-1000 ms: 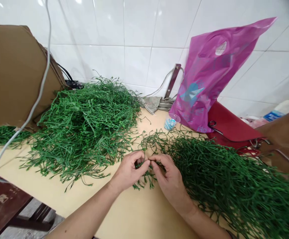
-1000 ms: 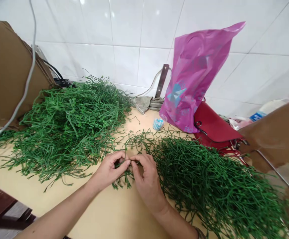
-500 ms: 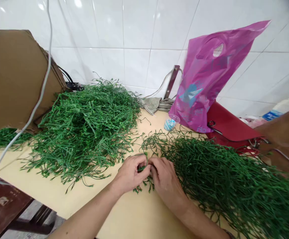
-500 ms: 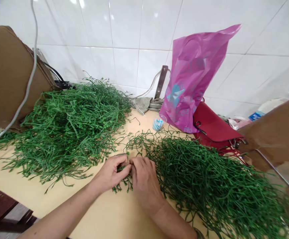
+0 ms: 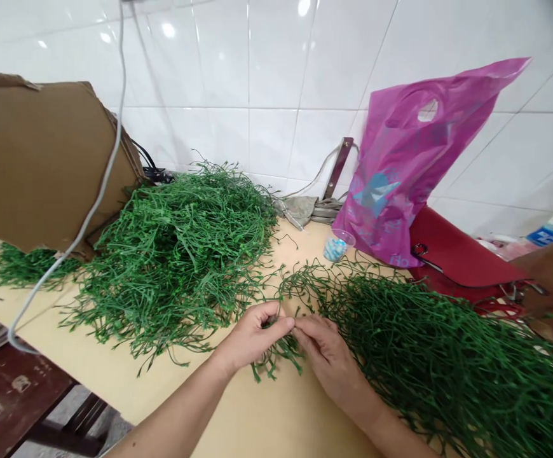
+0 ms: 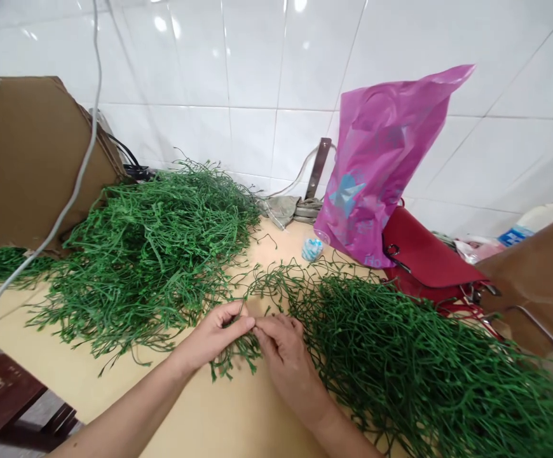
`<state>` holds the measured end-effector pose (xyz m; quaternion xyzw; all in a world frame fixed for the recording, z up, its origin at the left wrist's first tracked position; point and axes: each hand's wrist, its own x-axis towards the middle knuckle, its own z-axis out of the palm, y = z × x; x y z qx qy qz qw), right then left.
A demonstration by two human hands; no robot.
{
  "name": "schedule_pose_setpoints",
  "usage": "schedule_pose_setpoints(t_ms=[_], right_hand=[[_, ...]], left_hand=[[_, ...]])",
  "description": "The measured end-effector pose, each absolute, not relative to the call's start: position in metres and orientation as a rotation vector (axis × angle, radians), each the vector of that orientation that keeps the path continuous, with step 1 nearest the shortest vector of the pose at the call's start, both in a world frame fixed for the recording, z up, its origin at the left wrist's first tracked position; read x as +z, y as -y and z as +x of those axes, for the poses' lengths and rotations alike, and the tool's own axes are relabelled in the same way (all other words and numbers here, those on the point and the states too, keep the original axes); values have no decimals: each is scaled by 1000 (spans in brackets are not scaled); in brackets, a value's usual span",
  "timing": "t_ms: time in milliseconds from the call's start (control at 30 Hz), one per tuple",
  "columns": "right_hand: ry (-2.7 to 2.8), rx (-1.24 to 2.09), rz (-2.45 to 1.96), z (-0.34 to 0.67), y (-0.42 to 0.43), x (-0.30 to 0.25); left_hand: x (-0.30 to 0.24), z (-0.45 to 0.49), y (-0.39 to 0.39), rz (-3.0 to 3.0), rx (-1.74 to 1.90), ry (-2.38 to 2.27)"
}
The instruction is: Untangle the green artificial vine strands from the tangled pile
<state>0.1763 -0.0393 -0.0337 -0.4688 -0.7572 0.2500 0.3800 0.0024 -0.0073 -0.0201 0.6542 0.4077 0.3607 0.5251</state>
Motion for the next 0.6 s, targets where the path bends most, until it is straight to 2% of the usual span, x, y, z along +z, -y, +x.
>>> schedule_pose_setpoints(t_ms=[267,600], right_hand=[[1838,858,-1181,171,42,-30],[1683,1195,-1124,167,38,-7]], left_hand=[[-7,-10,1,1163,766,-701],[-8,-12,1,914,830,-694]])
